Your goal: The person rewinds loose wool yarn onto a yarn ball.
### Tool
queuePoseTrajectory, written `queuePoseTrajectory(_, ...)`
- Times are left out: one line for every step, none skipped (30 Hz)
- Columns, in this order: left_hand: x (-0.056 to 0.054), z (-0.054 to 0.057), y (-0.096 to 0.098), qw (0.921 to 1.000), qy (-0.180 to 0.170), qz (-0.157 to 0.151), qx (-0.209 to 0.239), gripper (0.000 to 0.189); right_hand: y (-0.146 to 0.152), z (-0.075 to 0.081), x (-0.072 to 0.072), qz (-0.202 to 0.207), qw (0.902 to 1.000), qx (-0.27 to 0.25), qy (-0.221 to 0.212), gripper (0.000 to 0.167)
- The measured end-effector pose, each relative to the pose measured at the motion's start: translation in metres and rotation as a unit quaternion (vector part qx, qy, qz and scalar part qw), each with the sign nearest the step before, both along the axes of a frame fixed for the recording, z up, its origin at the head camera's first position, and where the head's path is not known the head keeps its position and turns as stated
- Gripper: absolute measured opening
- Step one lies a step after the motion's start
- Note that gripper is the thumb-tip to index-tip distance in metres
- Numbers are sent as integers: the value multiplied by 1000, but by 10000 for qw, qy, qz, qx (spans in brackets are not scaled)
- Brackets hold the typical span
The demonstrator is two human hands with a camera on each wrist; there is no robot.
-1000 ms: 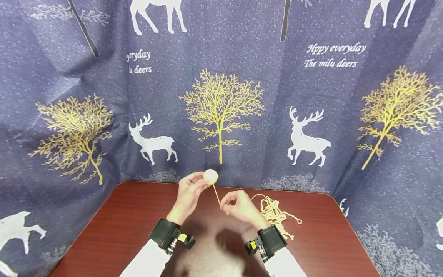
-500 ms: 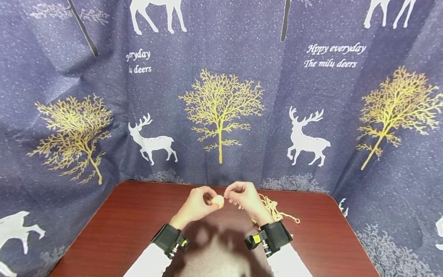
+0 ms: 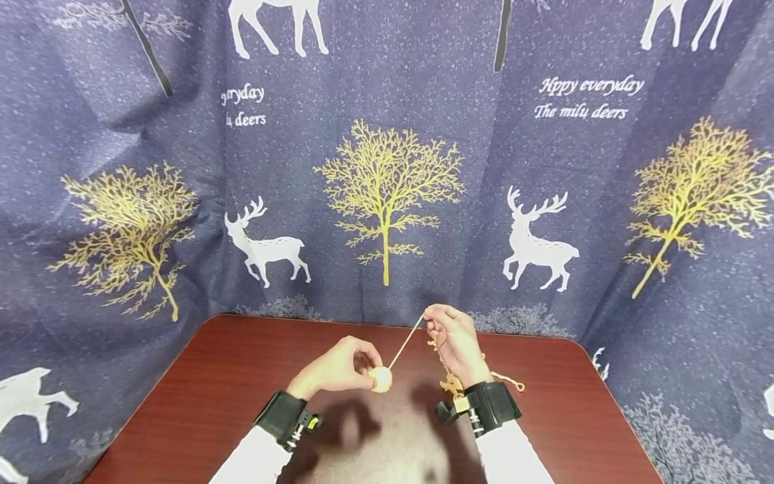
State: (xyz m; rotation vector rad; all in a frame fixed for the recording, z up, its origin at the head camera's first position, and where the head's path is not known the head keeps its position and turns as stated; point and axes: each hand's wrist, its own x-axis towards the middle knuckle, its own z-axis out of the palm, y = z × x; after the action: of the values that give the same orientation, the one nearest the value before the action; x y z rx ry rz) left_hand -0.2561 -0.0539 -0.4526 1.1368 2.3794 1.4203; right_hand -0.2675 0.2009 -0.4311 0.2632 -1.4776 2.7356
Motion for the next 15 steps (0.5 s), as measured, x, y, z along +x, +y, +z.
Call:
queuePoseTrajectory(1,2,0,9996,-101,-191,168,20,-2,0,-1,-130,9998,160,-6,30)
queuePoseTrajectory(2,4,0,9985,-180,-377,366,20,-3,0,-1,-236,9991,342,-20,28)
queuePoseTrajectory(3,7,0,9964,-246,-542,605,21,-5,-1,-2,-361,9977,572,-38,24)
queuePoseTrajectory(5,10,0,9931,-305,-692,892,21,-7,-2,-1,-469,9951,867,-51,20)
queuePoseTrajectory(6,12,1,9886,-360,-814,1211,22,-9,-3,-1,-578,9914,1174,-70,16)
queuePoseTrajectory(7,15,3,9832,-381,-889,1549,23,-11,-4,-1,-649,9860,1530,-97,11)
queuePoseTrajectory(8,17,5,9766,-410,-910,1906,25,-13,-6,0,-685,9796,1888,-123,8)
queuePoseTrajectory(9,19,7,9691,-430,-877,2267,26,-14,-7,1,-677,9715,2268,-119,7)
queuePoseTrajectory(9,21,9,9610,-465,-777,2613,28,-16,-9,2,-658,9617,2659,-81,8)
queuePoseTrajectory(9,22,12,9519,-497,-634,2957,30,-18,-10,4,-586,9509,3037,-11,11)
queuePoseTrajectory(8,23,14,9421,-558,-449,3275,32,-19,-11,6,-482,9399,3378,81,11)
queuePoseTrajectory(8,23,17,9312,-644,-233,3580,34,-20,-12,8,-337,9279,3705,234,12)
queuePoseTrajectory(7,23,19,9197,-759,36,3851,35,-21,-12,10,-176,9167,3972,403,11)
queuePoseTrajectory(6,23,21,9077,-867,328,4093,36,-22,-13,12,1,9051,4208,608,10)
queuePoseTrajectory(4,22,22,8958,-977,646,4288,35,-23,-13,14,190,8944,4395,813,9)
